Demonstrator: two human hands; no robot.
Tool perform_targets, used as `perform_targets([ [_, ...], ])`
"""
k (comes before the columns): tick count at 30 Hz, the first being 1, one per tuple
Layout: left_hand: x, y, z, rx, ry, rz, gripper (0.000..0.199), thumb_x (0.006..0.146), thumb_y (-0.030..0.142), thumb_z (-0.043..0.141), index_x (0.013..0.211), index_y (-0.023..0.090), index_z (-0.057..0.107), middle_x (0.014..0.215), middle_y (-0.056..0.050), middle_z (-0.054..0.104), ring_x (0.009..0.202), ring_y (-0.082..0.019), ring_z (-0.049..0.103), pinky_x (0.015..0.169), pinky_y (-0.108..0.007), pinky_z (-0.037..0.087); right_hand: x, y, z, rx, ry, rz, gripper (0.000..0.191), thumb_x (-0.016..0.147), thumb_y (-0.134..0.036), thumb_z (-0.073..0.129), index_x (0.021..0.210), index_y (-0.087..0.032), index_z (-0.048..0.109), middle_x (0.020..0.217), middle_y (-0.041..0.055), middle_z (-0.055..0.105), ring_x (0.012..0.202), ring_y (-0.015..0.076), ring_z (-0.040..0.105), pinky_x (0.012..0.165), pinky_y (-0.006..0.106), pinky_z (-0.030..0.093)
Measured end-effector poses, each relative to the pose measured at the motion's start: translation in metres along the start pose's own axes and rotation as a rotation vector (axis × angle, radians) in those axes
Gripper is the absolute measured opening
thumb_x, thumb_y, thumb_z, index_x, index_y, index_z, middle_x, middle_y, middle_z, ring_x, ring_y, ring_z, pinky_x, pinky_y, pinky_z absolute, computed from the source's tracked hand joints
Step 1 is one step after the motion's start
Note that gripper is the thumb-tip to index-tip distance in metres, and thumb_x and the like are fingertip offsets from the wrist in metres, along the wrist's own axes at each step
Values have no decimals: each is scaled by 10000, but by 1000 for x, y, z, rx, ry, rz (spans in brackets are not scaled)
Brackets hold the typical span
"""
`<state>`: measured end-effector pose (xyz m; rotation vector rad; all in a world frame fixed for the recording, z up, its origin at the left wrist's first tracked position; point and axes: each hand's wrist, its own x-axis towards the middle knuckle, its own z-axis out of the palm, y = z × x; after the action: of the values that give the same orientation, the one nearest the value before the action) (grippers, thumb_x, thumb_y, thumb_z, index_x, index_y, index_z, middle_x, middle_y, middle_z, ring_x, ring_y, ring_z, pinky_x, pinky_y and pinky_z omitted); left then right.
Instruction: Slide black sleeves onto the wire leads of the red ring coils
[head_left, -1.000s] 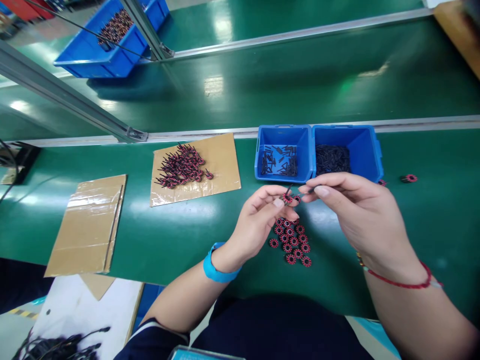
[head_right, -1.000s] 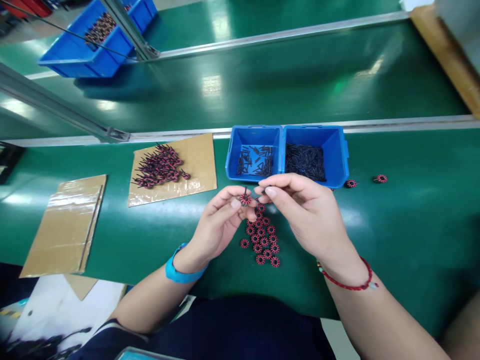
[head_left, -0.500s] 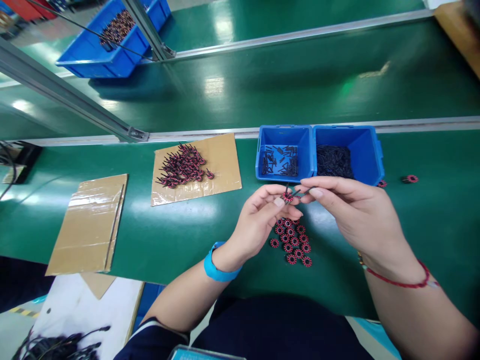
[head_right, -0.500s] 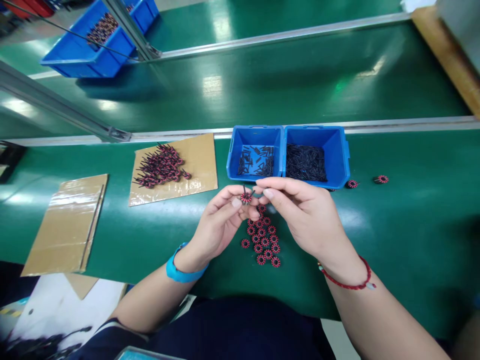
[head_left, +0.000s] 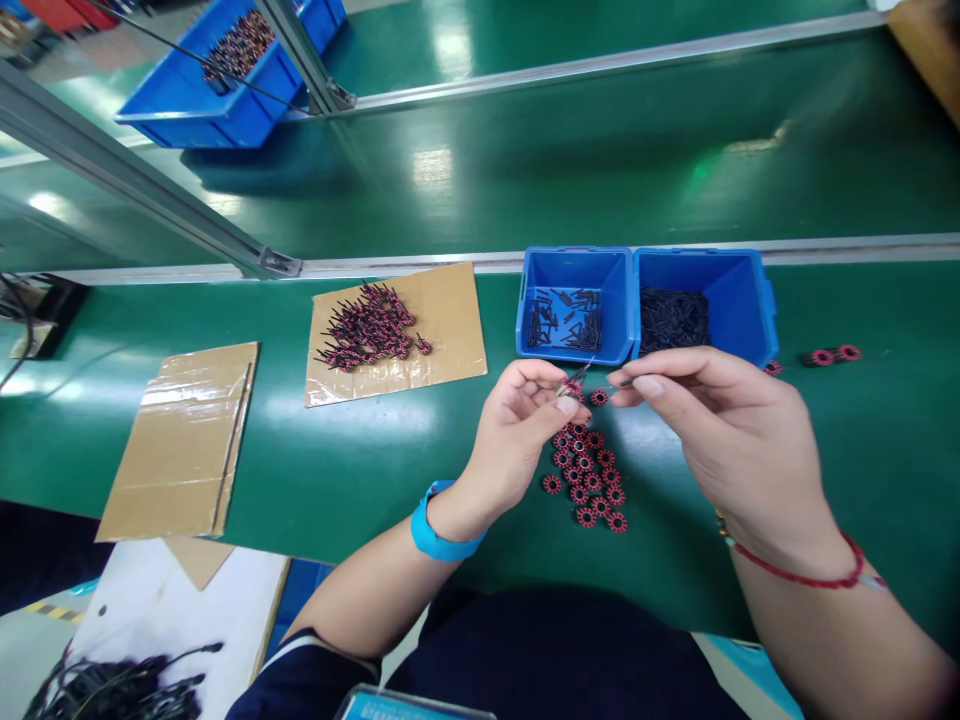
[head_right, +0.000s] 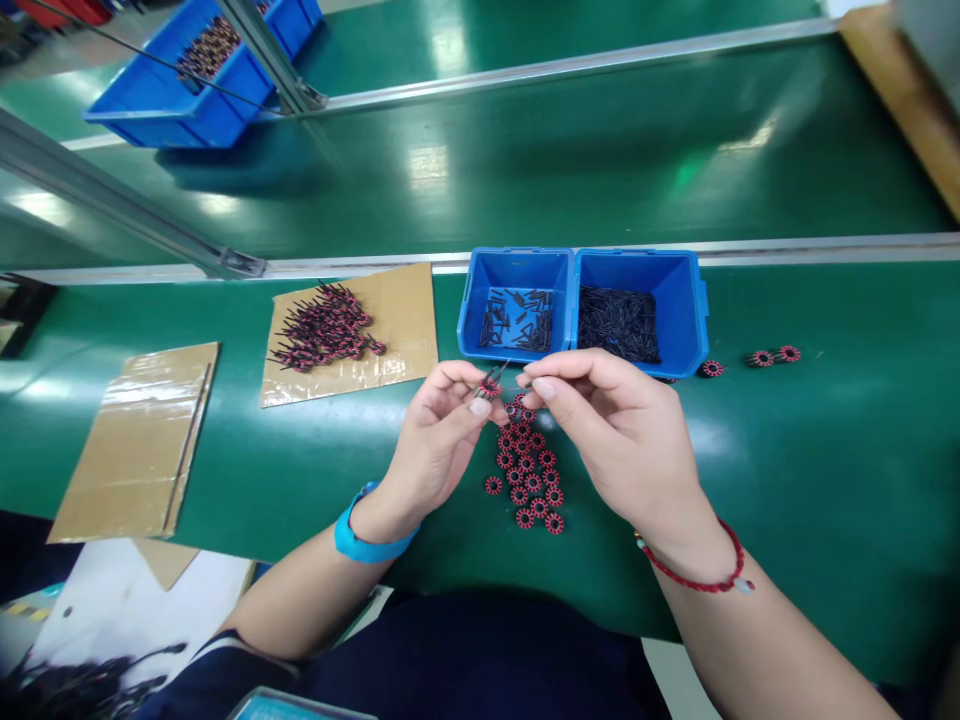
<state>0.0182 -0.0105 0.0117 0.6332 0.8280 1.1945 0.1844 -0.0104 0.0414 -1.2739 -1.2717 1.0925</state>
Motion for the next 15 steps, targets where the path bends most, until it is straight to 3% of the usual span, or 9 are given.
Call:
perform_targets([
  [12,2,-4,-4,-16,-47,5,254,769,206,796,941,185,610,795,38,680,704,-84,671,739,-231,521,-4,6,0,-132,-46,-125,108,907,-233,687,965,-295,754,899,-24,763,818,141,726,747,264,585],
  [15,1,-3,-4,-20,-48,-5,255,768,216,797,937,184,609,805,38,677,697,-82,668,733,-230,518,-2,8,0,-162,-73,-150,191,902,-226,690,1072,-300,734,1014,-7,756,882,150,719,800,287,580],
])
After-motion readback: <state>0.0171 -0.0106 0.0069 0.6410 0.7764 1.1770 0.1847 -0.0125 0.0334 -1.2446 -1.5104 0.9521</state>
